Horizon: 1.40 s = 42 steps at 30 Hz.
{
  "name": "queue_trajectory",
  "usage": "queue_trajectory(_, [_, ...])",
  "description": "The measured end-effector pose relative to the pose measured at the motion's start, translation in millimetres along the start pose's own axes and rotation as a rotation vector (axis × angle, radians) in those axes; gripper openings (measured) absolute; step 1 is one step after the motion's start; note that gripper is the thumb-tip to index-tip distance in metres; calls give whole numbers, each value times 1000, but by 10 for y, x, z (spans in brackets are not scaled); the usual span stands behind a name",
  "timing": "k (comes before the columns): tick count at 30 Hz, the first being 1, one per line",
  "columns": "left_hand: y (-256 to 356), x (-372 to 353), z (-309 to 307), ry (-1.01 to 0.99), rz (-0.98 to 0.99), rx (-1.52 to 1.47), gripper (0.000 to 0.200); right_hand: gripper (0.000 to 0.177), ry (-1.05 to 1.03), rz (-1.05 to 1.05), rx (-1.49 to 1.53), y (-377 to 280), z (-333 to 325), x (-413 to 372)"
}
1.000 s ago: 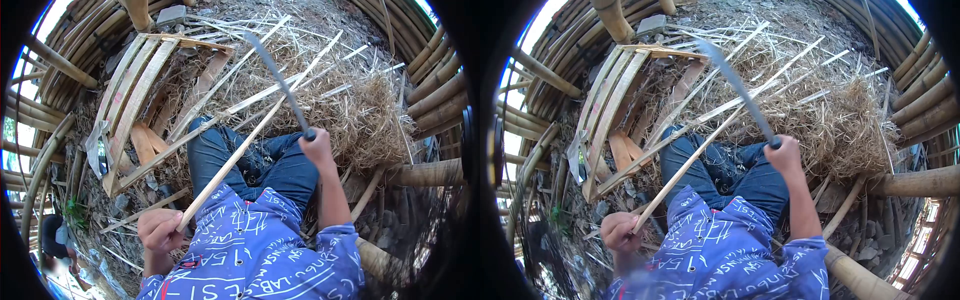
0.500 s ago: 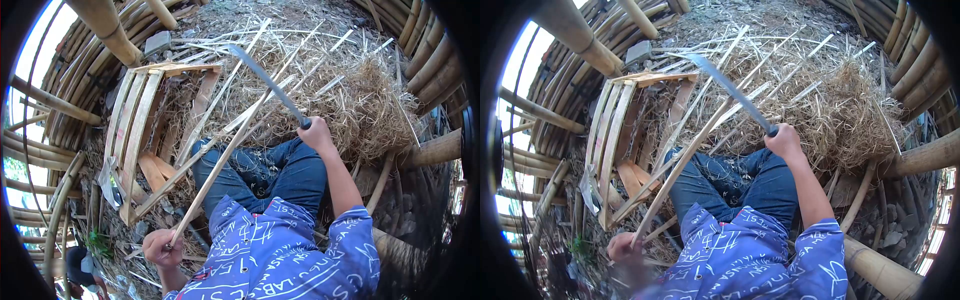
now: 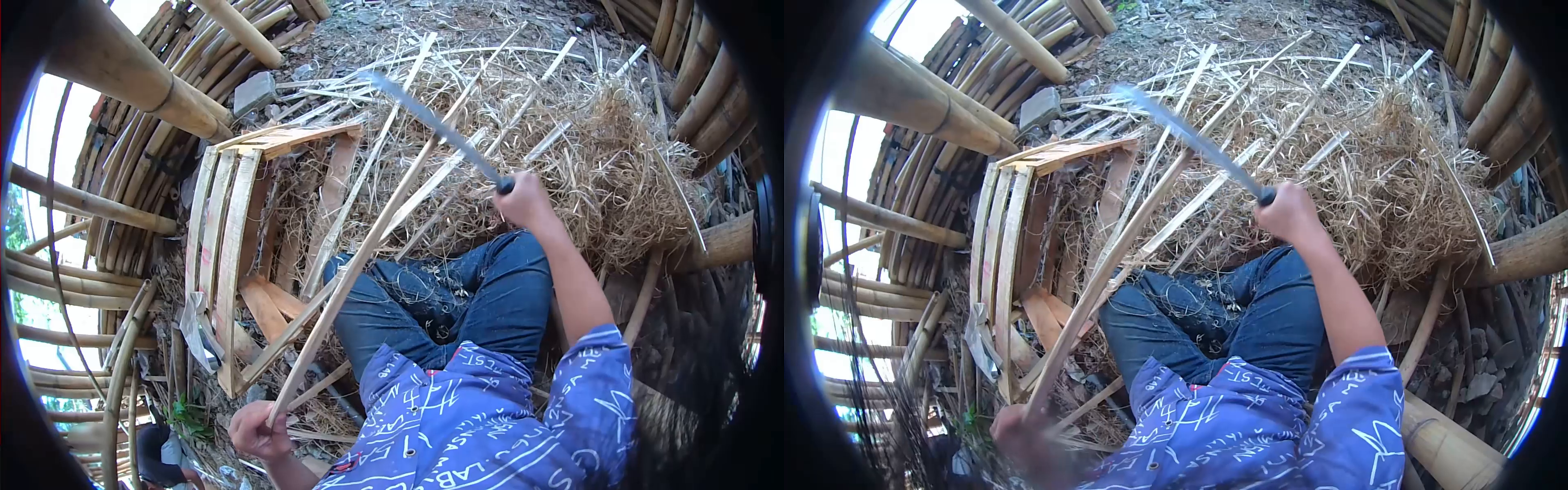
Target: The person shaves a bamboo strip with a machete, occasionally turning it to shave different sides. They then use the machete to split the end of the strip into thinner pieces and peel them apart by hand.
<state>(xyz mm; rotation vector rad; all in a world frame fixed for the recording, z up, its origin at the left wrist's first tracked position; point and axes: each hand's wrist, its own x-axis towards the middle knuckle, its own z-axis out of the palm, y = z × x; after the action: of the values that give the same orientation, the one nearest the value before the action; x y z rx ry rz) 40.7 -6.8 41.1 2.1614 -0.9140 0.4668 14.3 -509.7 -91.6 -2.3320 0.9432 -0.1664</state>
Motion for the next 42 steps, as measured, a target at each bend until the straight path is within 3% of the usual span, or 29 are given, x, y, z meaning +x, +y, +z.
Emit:
queue_trajectory(2, [-20,-60,52,7,-68,-134,23,21,35,1,-52,173,81,168])
queue_trajectory(4, [-54,-154,65,142,-321,-151,22,21,72,-15,-111,106,10,200])
queue_trajectory(6, [-63,31,-22,81,-317,-124,20,24,-102,-78,-32,-171,-101,13])
queue_trajectory(7, [-68,103,-38,37,-217,-40,21,24,-101,-77,-31,-323,-113,-100])
queue_trajectory(8, [-65,138,-40,-12,-120,45,21,18,-48,-204,-5,-474,-98,-240])
queue_trajectory(9, [-61,147,-20,15,-164,-33,21,13,3,-326,23,-528,-72,-325])
queue_trajectory(12, [-94,84,-45,-25,-79,217,18,11,-143,-233,-41,-435,12,-95])
queue_trajectory(13, [-210,-101,-105,-11,-92,227,20,13,-90,-199,-95,-229,65,97])
queue_trajectory(14, [-190,-93,-85,-5,-85,228,20,16,-60,-22,-135,-165,-19,239])
queue_trajectory(15, [-121,-110,-30,2,-191,135,22,26,-116,104,-109,-12,-76,425])
queue_trajectory(16, [-75,-135,4,11,-299,40,24,26,-113,88,-112,47,-58,477])
queue_trajectory(18, [-148,-177,-4,26,-314,16,27,28,-28,14,-171,104,-33,551])
queue_trajectory(20, [-222,-214,21,207,-581,-258,27,26,-37,-77,-145,-194,-116,323])
queue_trajectory(22, [-295,-146,-27,119,-510,-283,29,19,-25,-193,-51,-362,-71,22])
queue_trajectory(24, [-233,-59,-40,90,-286,-128,27,18,-54,-381,-131,-548,-114,-278])
queue_trajectory(25, [-482,-300,-177,91,-278,-127,27,18,-48,-381,-128,-540,-132,-290])
queue_trajectory(27, [-1255,-940,-587,73,-723,-345,25,17,-143,-357,-131,-487,-184,-223])
queue_trajectory(28, [-1095,-836,-625,75,-715,-344,25,19,-79,-265,-77,-218,-62,-12])
queue_trajectory(29, [-755,-612,-602,41,-648,-263,23,23,-76,-45,-148,-122,-135,162])
queue_trajectory(30, [-456,-462,-559,15,-585,-183,22,30,-54,118,-6,58,-156,323])
queue_trajectory(31, [-248,-406,-504,36,-582,-189,22,34,-18,168,-64,224,-137,449])
queue_trajectory(34, [85,-180,-363,-95,-327,129,20,36,28,212,-65,9,-296,149])
queue_trajectory(35, [-266,-485,-378,68,-524,-35,20,36,7,161,90,-60,-276,22])
queue_trajectory(36, [-369,-565,-482,50,-520,27,20,31,45,105,-81,-222,-285,-146])
queue_trajectory(38, [111,-107,-427,118,-94,-257,21,27,3,-104,-44,-353,-192,-476])
queue_trajectory(39, [273,-49,-400,120,-93,-262,21,27,-99,-116,27,-612,-288,-773])
queue_trajectory(41, [475,-15,-408,280,-66,-227,26,25,-86,-335,80,-793,-122,-1142])
queue_trajectory(42, [408,-90,-536,279,-56,-223,26,25,-80,-337,88,-880,-120,-1264])
